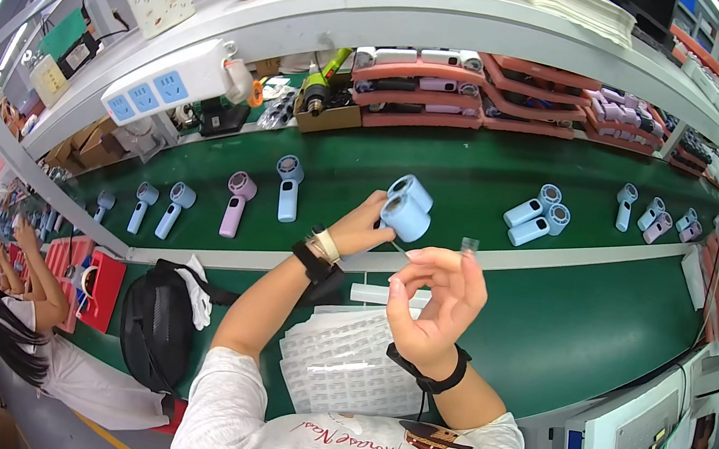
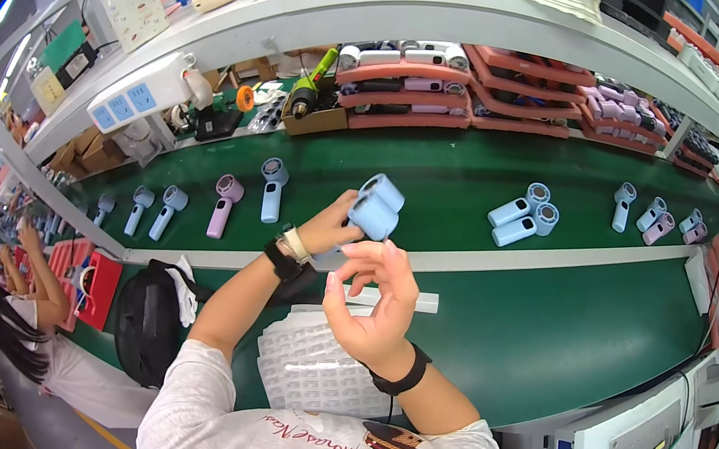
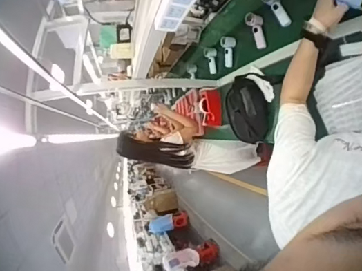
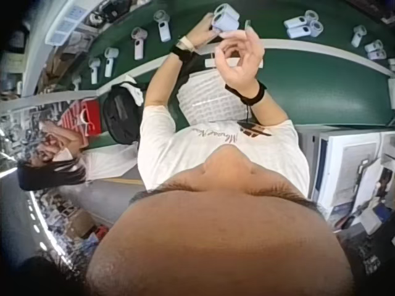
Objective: Inspecting and packaging portable hand fans into plastic bags at an assembly line station.
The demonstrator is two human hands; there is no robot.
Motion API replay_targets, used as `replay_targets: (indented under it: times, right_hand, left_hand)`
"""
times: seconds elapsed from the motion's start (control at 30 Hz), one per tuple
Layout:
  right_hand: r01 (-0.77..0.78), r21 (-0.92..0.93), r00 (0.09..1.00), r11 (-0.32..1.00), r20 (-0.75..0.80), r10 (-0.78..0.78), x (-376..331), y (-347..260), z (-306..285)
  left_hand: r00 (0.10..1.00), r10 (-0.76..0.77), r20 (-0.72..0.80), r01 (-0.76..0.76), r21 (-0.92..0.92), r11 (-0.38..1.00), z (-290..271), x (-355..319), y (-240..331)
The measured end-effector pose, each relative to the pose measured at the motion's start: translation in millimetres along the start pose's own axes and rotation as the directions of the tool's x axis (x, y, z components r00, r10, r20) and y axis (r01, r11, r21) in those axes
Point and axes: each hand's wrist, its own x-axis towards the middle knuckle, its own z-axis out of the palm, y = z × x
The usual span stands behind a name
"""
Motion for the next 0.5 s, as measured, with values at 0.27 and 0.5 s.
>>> replay_targets:
  times: [0.27, 0.5]
  right_hand:
    - [-0.063, 0.006, 0.997, 0.998, 0.046, 0.063, 4, 0, -18]
    - [-0.087, -0.022, 0.996, 0.996, -0.037, 0.086, 12, 1, -21]
  left_hand:
    - [1.000, -0.003, -0.028, 0.023, 0.732, 0.681, 15, 23, -48]
    - [0.993, 0.080, -0.089, 0.000, 0.669, 0.743, -10, 7, -65]
